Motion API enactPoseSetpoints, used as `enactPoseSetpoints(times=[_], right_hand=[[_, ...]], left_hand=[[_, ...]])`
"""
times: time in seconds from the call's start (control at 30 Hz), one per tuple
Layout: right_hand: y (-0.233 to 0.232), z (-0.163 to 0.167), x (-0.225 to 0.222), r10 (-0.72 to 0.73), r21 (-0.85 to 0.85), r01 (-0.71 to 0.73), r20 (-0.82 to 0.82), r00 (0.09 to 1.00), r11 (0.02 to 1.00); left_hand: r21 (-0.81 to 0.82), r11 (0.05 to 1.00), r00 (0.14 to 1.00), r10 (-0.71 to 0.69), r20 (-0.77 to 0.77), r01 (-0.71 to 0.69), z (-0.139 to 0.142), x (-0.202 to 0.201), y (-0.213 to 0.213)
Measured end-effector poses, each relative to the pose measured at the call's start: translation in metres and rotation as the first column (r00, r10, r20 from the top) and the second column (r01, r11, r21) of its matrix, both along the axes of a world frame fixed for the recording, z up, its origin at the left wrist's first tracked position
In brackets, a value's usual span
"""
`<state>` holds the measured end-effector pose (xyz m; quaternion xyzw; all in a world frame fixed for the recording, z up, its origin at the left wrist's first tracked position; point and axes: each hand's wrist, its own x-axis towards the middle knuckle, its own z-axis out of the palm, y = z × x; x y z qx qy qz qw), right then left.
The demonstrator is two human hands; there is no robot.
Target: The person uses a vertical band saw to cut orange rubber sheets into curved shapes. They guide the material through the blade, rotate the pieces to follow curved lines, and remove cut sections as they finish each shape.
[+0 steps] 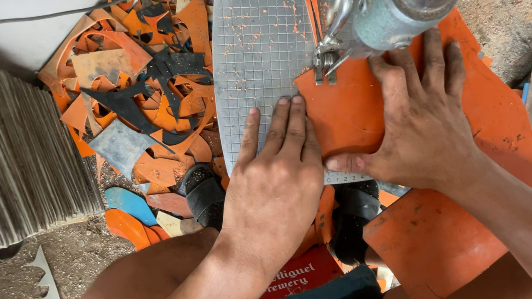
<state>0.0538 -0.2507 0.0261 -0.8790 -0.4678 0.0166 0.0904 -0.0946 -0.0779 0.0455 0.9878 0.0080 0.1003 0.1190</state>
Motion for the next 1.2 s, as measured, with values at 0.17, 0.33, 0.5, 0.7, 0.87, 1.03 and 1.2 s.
enactPoseSetpoints(times=[0.17, 0.33, 0.5, 0.7, 0.87, 1.03, 1.2], right_hand=[[0.001, -0.001, 0.003, -0.017, -0.029, 0.017, -0.001, 1.000, 0.999], [0.004, -0.001, 0.000, -0.049, -0.039, 0.049, 0.003, 0.999, 0.998], [0.004, -0.004, 0.001, -0.063, -0.038, 0.063, 0.004, 0.998, 0.997], [0.006, -0.008, -0.001, -0.079, -0.020, 0.079, 0.014, 0.997, 0.997], [-0.001, 0.019, 0.043, 0.096, -0.001, -0.097, -0.071, 0.993, 0.995], [-0.035, 0.013, 0.084, 0.219, 0.084, -0.227, 0.099, 0.971, 0.970], [-0.065, -0.007, 0.040, -0.001, 0.130, -0.014, 0.115, 0.993, 0.991]], left_hand=[[-0.004, 1.000, 1.000, -0.001, 0.016, 0.001, 0.002, 0.004, 0.002], [0.013, 1.000, 1.000, -0.005, 0.027, 0.004, 0.001, 0.006, 0.006], [-0.002, 1.000, 0.999, -0.001, 0.040, 0.001, -0.001, 0.008, 0.009], [0.026, 1.000, 0.999, -0.013, 0.036, 0.012, -0.004, 0.009, 0.011], [0.070, 0.997, 0.999, -0.023, 0.047, 0.019, -0.003, 0.007, 0.012], [0.112, 0.994, 0.998, 0.009, 0.057, -0.016, 0.007, 0.002, 0.024], [-0.053, 0.996, 0.997, 0.070, 0.019, -0.069, 0.021, -0.028, 0.017]])
